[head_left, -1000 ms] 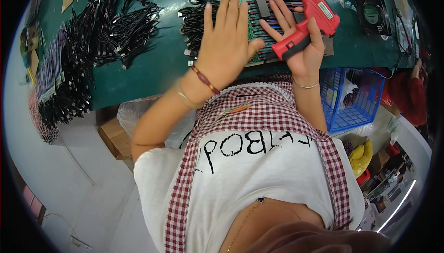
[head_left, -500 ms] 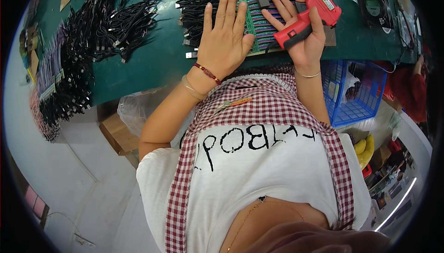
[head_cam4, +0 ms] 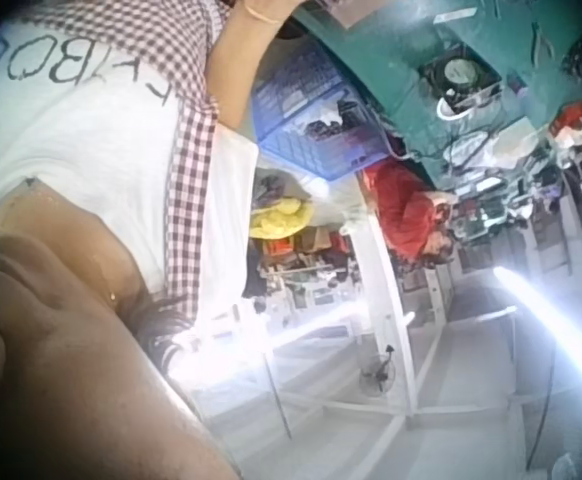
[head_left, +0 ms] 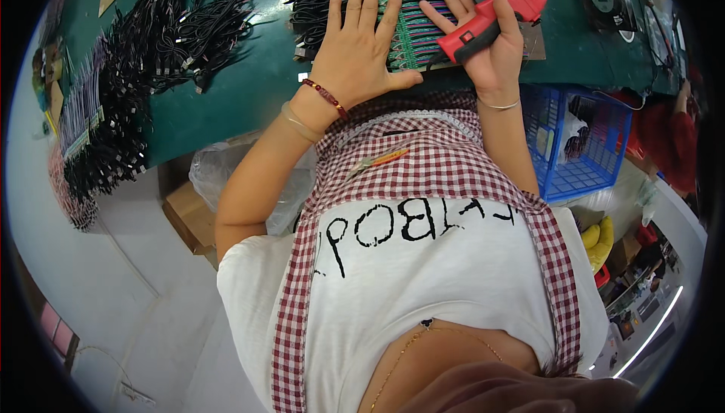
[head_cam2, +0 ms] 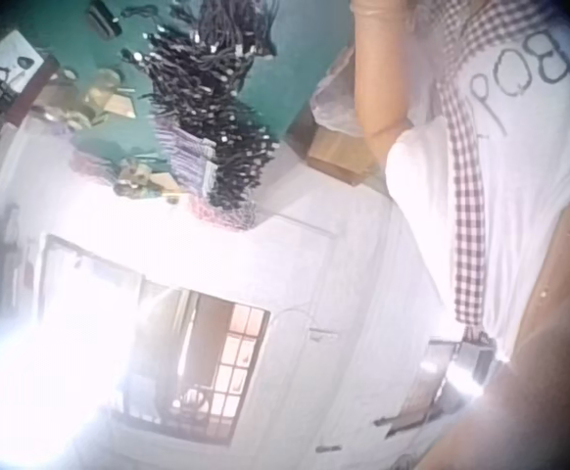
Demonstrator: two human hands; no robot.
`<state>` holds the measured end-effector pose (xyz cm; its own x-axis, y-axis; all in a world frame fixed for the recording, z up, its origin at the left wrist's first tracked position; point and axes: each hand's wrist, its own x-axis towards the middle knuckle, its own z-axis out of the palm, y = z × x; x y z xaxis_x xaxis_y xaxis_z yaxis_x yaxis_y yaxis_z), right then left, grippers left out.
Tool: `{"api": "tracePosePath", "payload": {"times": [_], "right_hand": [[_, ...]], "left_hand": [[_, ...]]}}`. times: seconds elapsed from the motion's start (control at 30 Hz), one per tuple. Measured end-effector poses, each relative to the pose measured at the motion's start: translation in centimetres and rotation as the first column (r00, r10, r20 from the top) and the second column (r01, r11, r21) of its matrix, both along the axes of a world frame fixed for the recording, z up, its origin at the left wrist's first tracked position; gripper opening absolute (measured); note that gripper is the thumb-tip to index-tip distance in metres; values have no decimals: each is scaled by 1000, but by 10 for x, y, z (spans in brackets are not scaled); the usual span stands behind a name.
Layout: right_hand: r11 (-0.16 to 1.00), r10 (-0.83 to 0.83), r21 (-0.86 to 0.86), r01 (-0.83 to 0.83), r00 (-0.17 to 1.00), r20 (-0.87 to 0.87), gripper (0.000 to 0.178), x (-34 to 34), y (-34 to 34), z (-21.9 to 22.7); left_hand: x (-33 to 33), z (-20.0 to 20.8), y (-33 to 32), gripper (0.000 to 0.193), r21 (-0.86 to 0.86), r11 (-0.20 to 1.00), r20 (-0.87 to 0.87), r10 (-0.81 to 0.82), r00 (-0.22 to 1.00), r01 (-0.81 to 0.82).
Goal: The person solders cables and electronic components onto circuit boards using a soldering gun by hand.
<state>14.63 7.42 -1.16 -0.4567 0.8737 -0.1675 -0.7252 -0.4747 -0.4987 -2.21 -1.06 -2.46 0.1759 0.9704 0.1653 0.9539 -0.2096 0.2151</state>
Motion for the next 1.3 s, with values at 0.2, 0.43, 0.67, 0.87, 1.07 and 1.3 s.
{"api": "tracePosePath", "payload": {"times": [0.2, 0.43, 0.67, 0.87, 1.07, 1.3], "right_hand": [[1000, 27, 6, -27, 999, -38, 29, 3, 0, 1], [997, 74, -12, -76, 989, -129, 31, 5, 11, -14], [997, 79, -14, -81, 990, -118, 35, 8, 14, -26], [993, 105, -21, -114, 965, -241, 33, 11, 14, -34], [994, 98, -19, -106, 964, -246, 33, 7, 11, -29], [995, 100, 36, -94, 958, -268, 33, 32, 24, -14]], "left_hand": [[-2, -2, 1, 102, 26, 999, -36, -45, 998, 46], [4, -8, 9, 101, 57, 997, -113, -50, 992, 56], [2, -23, 11, 100, 34, 998, -66, -50, 997, 52], [7, -17, 8, 100, -19, 999, -71, -44, 996, 43], [-15, -2, 18, 102, -127, 971, 3, -203, 979, 202], [-21, 2, 7, 104, -109, 982, 64, -147, 987, 153]]}}
